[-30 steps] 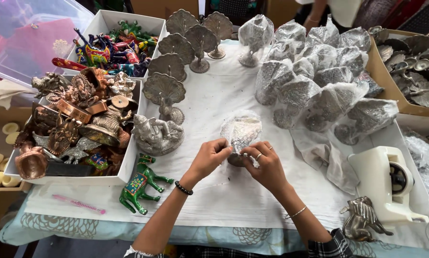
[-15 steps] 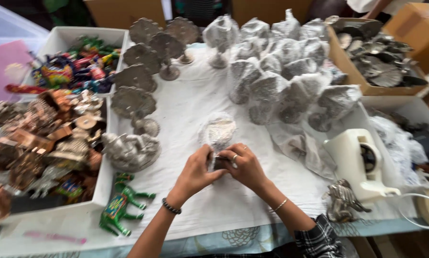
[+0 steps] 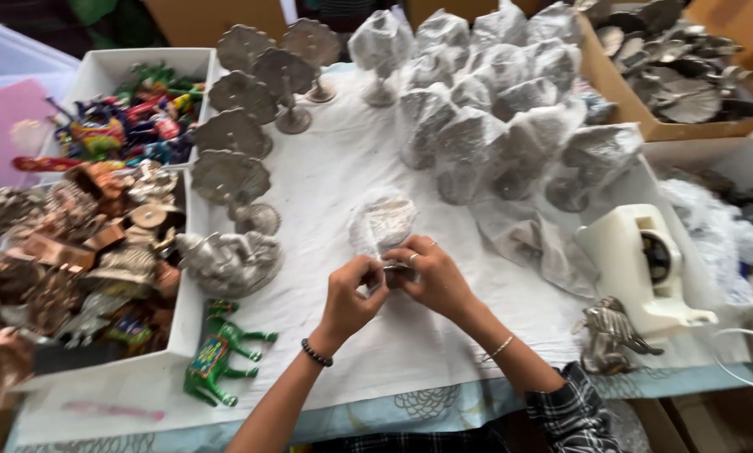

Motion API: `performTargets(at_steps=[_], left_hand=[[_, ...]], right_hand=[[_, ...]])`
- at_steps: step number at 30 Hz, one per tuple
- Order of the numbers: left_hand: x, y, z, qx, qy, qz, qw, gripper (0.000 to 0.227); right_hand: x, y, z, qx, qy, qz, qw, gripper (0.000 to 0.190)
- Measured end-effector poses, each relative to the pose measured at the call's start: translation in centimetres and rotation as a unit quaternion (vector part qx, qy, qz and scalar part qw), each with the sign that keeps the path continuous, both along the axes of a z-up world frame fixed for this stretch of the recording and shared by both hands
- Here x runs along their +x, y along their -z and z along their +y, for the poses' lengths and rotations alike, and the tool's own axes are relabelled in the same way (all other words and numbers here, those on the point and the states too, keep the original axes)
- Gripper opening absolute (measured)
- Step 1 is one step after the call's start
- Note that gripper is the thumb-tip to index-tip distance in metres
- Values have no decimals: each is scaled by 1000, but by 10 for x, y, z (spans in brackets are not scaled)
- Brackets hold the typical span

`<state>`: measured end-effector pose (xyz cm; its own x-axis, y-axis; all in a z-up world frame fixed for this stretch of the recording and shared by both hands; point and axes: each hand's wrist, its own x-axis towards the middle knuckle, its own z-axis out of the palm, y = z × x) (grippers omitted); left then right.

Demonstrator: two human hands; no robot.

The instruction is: The person wraps a silver peacock figurine in bubble wrap and secures it with tape. They then unwrap another figurine, clean it with a white cloth, and place it back on the table among other similar items.

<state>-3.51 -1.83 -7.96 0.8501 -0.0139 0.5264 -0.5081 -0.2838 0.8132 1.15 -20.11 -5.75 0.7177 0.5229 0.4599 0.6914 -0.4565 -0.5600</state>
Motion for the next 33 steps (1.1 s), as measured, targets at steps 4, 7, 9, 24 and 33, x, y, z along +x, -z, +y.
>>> performTargets(at_steps=[4,7,9,24,33], left_hand=[[-1,10,8,-60,-47,30,997,13],[0,5,15,-176,42,61,982,5],[2,3,19,-296,78,77,949,10],[43,83,53,-142,160,342,915,63],[9,1,33,-232,183,325,898,42]], right_hand=[[2,0,-4,25,11,36,999,26],[5,-5,-8,11,9,12,1000,22],[8,-12,-12,4,-28,17,999,22],[6,11,-12,81,-42,-213,973,15],[-7,11,-4,116,-75,-264,954,15]])
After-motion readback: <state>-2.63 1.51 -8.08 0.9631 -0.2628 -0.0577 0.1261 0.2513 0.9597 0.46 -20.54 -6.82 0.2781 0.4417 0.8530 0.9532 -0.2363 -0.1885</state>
